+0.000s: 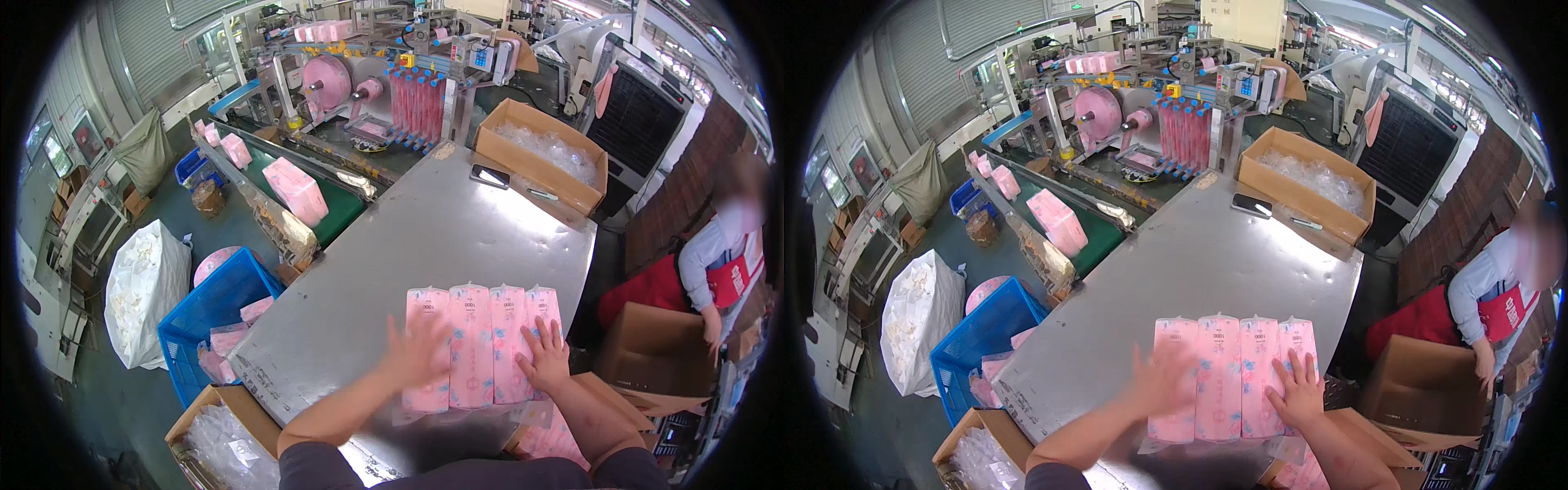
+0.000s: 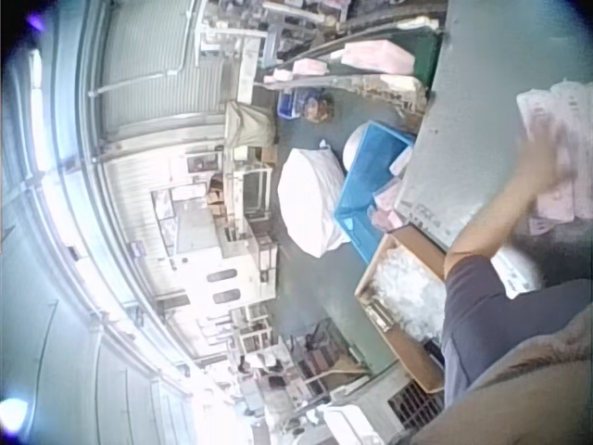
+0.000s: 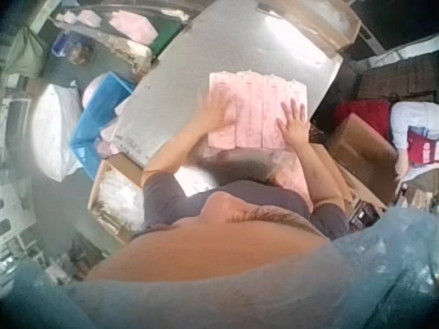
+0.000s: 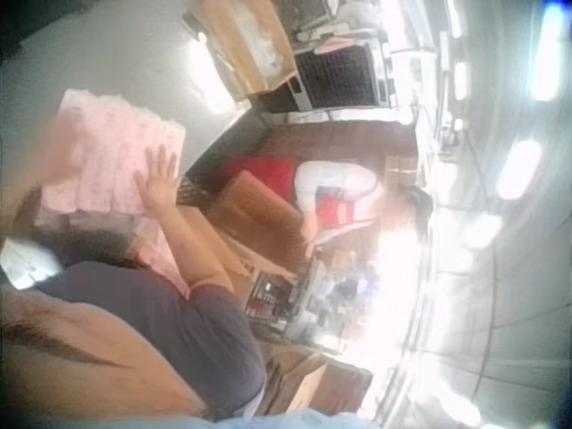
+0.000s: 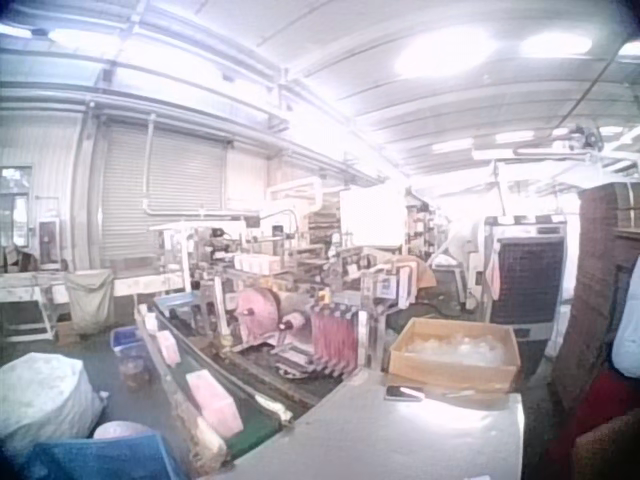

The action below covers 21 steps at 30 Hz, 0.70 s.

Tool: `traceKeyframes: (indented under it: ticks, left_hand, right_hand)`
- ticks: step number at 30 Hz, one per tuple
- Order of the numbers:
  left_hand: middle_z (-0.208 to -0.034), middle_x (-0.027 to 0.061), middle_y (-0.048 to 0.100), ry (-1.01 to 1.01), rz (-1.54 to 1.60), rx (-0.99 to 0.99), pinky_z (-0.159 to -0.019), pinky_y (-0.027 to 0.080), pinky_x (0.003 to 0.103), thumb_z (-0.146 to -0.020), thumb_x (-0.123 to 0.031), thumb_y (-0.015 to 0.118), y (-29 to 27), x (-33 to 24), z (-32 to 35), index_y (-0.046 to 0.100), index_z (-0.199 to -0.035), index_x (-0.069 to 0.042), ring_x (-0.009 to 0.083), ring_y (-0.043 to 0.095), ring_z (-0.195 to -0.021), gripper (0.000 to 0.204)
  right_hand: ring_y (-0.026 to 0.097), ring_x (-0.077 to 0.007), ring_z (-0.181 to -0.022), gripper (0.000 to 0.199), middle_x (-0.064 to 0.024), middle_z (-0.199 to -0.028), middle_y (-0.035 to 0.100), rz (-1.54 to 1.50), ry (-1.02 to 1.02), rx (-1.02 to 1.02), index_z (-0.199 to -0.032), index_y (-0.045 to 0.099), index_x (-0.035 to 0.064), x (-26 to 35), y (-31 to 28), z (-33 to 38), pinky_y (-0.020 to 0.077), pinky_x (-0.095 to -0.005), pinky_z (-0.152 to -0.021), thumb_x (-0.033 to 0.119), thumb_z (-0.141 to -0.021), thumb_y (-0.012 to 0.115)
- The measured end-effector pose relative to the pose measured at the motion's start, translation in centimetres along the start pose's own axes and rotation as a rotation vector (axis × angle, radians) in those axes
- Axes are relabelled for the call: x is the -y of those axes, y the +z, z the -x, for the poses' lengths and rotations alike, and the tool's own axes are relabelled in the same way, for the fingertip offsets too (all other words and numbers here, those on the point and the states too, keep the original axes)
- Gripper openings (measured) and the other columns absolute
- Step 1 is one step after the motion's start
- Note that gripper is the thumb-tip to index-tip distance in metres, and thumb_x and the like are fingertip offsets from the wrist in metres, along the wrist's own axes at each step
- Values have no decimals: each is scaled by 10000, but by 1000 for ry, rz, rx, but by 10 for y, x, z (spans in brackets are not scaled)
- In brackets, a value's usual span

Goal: The person packs pink packages of products into cardboard boxes on a metal table, folds the box flaps, and places the packed boxes onto a conveyor belt.

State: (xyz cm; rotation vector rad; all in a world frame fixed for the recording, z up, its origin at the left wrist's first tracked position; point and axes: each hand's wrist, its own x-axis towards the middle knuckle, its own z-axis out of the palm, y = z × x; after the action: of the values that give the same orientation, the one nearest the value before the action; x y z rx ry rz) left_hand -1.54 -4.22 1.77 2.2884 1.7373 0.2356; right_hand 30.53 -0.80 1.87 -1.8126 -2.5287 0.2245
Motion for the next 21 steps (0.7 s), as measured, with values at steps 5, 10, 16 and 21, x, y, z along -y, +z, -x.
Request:
traceKeyframes:
  ticks: [5,10,16,21]
  left_hand:
    - [-1581,182,209,-399,31,-460,-1081,104,762,-853,-587,615,-58,83,-113,398,-1480,-182,447,89,-1477,777]
    - [-1554,183,297,-566,-101,-560,-1107,120,719,-855,-574,617,-100,127,-158,503,-1391,-122,419,168,-1468,710]
    - [-1256,158,589,-185,-89,-397,-1165,192,589,-884,-467,629,-15,174,-83,613,-1258,-80,361,416,-1342,539]
    - [-1403,131,452,-132,68,-194,-1141,152,661,-855,-498,665,-31,83,5,474,-1429,-147,405,327,-1383,700]
  right_hand:
    - [168,-390,-1482,631,-85,-1604,249,-9,7,-11,-1447,474,264,2,-3,-1,295,-664,-1055,542,-887,561]
    - [167,-394,-1482,626,-85,-1599,257,-7,20,9,-1444,469,277,1,-7,-3,302,-662,-1053,553,-889,556]
    - [165,-400,-1481,636,-78,-1609,228,5,19,51,-1466,427,300,-1,-8,-4,321,-658,-1041,583,-903,515]
    - [147,-402,-1486,662,-68,-1621,199,29,-19,46,-1484,392,312,-10,-3,-8,329,-646,-1037,611,-902,495]
